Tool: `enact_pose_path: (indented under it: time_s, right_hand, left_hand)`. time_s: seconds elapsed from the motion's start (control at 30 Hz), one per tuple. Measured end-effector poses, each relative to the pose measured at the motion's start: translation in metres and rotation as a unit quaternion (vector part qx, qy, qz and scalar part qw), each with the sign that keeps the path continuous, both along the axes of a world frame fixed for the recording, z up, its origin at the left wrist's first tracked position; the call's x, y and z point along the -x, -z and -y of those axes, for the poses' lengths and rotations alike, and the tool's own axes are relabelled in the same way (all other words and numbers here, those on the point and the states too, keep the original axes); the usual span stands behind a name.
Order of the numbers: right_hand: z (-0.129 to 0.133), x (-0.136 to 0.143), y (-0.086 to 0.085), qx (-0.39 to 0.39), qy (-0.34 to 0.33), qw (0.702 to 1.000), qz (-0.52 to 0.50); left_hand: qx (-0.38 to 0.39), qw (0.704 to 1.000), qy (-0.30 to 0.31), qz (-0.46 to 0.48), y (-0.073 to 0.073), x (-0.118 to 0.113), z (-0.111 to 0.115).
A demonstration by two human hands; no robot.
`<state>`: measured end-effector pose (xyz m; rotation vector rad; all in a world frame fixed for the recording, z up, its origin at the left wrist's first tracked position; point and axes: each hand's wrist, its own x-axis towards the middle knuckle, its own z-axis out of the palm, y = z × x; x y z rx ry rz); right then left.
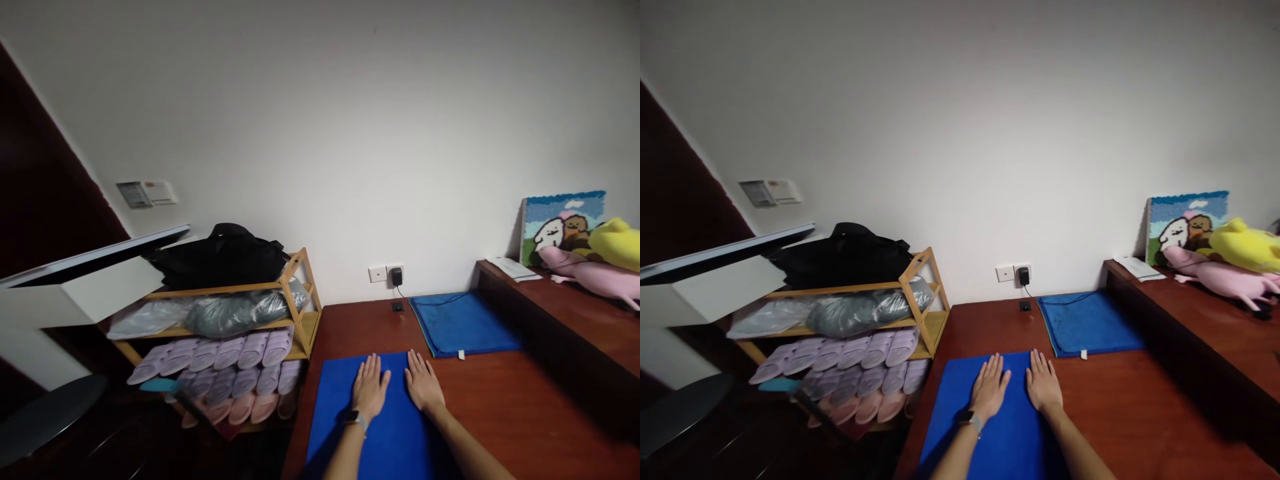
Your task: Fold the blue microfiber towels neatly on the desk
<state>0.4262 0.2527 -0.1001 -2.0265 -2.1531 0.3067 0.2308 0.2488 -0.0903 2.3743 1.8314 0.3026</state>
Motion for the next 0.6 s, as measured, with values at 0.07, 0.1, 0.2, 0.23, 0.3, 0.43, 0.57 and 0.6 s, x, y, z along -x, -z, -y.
enact_pose_path:
  time_s: [0.07,0.1,0.2,0.23,0.3,0.43,0.57,0.6]
  right_hand:
    - [0.001,0.001,-0.003,0.002,0.002,1.0,0.0]
    - [0.002,0.001,-0.005,0.003,0.003,1.0,0.0]
    - [0.003,0.001,-0.007,0.005,0.003,1.0,0.002]
    - [0.003,0.001,-0.007,0.005,0.003,1.0,0.003]
    - [0.003,0.001,-0.006,0.0,0.002,1.0,0.004]
    - [0.002,0.001,-0.001,-0.012,0.001,1.0,0.002]
    - [0.0,0.0,0.006,-0.024,0.0,1.0,-0.005]
    - [-0.001,0.0,0.007,-0.027,-0.001,1.0,-0.006]
  left_hand:
    - [0.001,0.999,-0.048,-0.02,-0.003,0.04,-0.001]
    - [0.003,0.997,-0.069,-0.03,-0.005,0.06,-0.001]
    - [0.011,0.992,-0.11,-0.053,-0.008,0.107,-0.001]
    - [0.013,0.992,-0.115,-0.057,-0.009,0.117,-0.002]
    - [0.015,0.991,-0.117,-0.06,-0.01,0.13,-0.003]
    - [0.009,0.991,-0.117,-0.059,-0.015,0.121,-0.004]
    - [-0.044,0.998,-0.05,-0.014,-0.016,0.063,0.006]
    - [-0.053,0.998,-0.014,0.006,-0.013,0.042,0.01]
